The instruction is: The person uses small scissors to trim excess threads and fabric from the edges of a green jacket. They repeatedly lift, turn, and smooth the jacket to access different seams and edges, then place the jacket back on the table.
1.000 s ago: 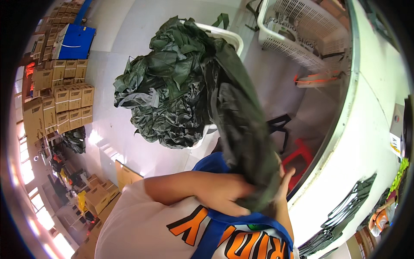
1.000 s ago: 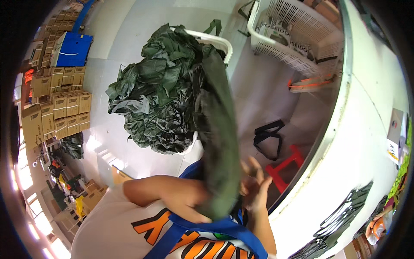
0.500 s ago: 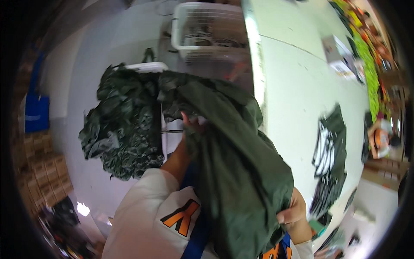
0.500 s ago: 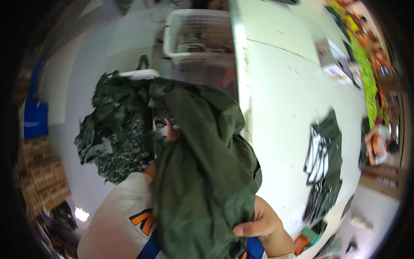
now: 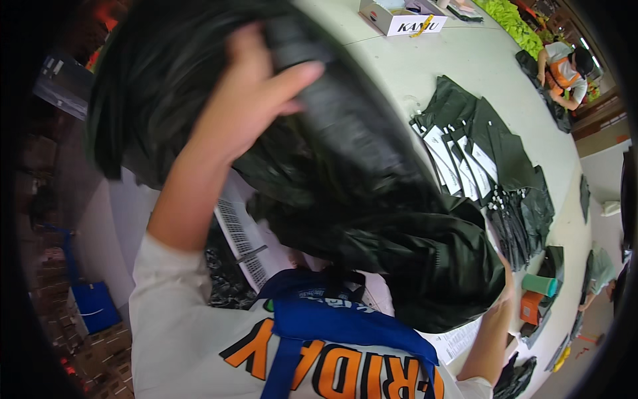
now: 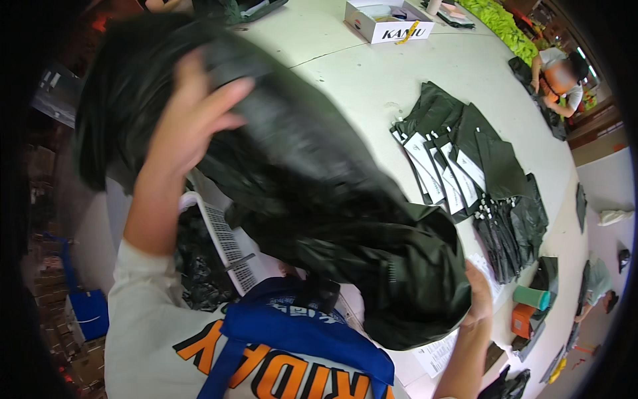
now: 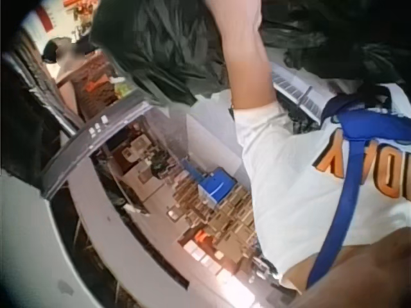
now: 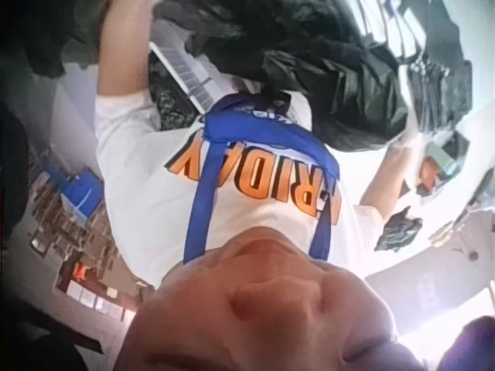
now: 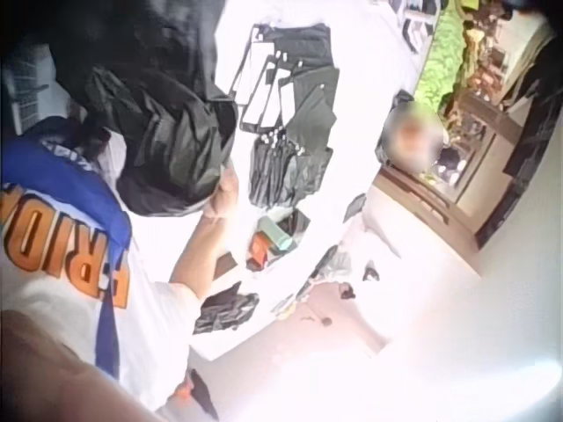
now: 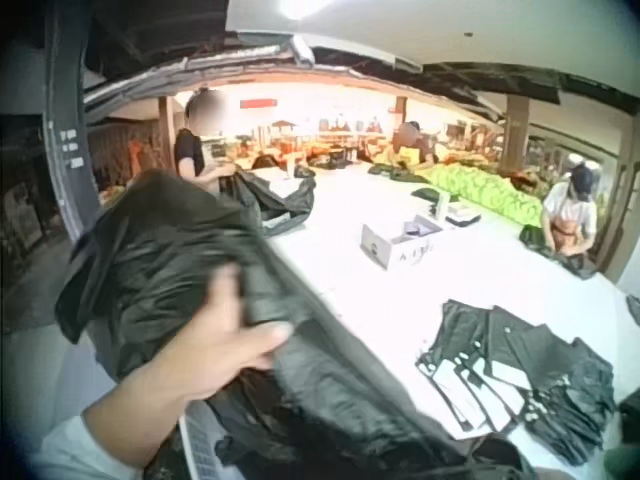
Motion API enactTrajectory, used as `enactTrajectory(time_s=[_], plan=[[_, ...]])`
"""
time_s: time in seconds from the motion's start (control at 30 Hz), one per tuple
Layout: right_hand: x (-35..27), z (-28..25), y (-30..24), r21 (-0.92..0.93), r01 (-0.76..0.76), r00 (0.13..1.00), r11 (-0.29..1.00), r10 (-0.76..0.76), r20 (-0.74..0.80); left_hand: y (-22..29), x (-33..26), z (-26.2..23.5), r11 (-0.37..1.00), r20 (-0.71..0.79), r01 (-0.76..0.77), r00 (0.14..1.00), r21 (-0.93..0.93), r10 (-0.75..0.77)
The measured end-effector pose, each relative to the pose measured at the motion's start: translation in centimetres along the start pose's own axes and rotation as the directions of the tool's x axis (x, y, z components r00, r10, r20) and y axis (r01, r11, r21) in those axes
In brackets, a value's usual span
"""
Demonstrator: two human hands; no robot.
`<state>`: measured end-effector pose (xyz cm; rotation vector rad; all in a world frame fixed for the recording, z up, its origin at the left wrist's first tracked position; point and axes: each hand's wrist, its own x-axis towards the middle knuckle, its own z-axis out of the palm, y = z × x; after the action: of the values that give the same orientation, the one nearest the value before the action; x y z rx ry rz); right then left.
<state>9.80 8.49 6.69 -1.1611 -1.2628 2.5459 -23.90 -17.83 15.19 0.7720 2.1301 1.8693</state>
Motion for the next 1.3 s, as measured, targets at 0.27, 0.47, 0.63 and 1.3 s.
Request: enactTrajectory(time_s=[0.27, 0.47, 0.63, 1.3], plan=[[5.7, -21.9, 6.7, -0.557, -0.235, 0.801, 0.797, -0.167, -0.576, -15.0, 6.5, 7.2, 0.899, 0.588, 0.061, 0.737, 0.434, -0.333], [1.7, -18.6, 15.0, -0.708, -0.061, 0.708, 0.704, -0.469, -0.527, -26.1, -3.8, 1.9, 0.642, 0.526, -0.112, 0.686, 0.759, -0.503], [3.1, -16.5, 18.5, -0.693, -0.242, 0.664, 0.680, -0.404, -0.629, -34.8, -1.7, -0.3, 0.608, -0.228, 0.323, 0.946, 0.725, -0.231], [2.8, -1.5, 19.9, -0.674, -0.387, 0.723, 0.630, -0.247, -0.645, -34.2, 19.8, 19.7, 0.778, 0.210, 0.007, 0.961, 0.628, -0.178]])
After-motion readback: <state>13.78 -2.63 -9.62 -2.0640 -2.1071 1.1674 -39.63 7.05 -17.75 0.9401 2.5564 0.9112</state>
